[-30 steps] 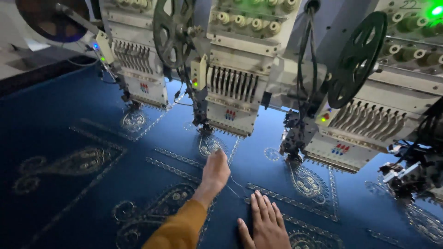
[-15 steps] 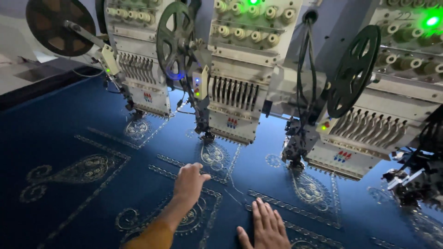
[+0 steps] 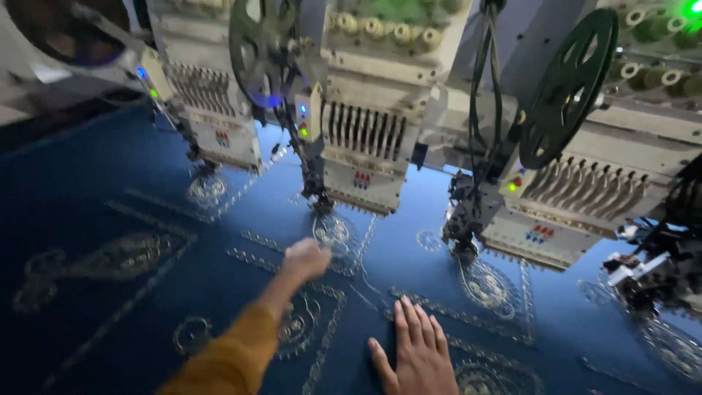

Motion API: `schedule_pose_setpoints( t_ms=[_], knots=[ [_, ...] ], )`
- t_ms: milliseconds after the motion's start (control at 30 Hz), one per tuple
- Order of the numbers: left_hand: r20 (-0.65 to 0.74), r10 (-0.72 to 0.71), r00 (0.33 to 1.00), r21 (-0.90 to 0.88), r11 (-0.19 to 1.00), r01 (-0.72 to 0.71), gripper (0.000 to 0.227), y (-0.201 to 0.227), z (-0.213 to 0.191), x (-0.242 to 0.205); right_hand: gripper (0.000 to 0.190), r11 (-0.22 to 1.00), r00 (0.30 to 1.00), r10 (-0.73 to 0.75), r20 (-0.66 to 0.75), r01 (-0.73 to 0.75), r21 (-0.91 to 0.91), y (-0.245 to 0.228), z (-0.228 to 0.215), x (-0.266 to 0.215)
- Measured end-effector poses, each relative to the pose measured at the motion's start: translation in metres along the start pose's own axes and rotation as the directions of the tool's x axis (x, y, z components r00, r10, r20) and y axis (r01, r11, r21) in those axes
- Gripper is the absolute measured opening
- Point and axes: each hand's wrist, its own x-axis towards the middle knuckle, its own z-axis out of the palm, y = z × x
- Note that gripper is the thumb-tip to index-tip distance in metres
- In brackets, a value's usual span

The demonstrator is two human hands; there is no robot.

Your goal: Operating and adjusting a multi-head industrial embroidery machine, including threading needles and checking fabric alignment.

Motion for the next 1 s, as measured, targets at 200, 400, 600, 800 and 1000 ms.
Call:
schedule_pose_setpoints(
  t_ms=[200,400,600,800,1000],
  knots=[
    [-0.194,0.127,0.973,-0.036,0.990,-0.137,0.031,-0.004,0.019,0.015,0.086,0.996,0.998,-0.033,-0.045,0.030,-0.079,0.002,0.018,0.007],
    [-0.263,0.217,0.940,0.144,0.972,-0.184,0.040,0.007,0.034,0.003,0.091,0.998,0.996,-0.013,0.083,0.018,-0.068,-0.009,0.018,0.032],
    [-0.261,0.151,0.954,0.072,0.988,-0.137,0.072,0.005,0.039,-0.008,0.095,0.996,0.964,0.072,0.255,-0.057,-0.066,-0.026,-0.001,0.047],
    [-0.114,-0.025,0.993,0.017,0.999,0.027,0.064,0.013,0.027,-0.007,0.091,0.998,0.980,0.054,0.192,-0.058,0.018,-0.026,-0.007,0.046],
    [-0.329,0.204,0.922,0.069,0.979,-0.192,0.017,-0.019,0.029,0.020,0.092,0.998,0.995,0.026,0.098,-0.021,-0.058,-0.023,0.016,0.040]
  ],
)
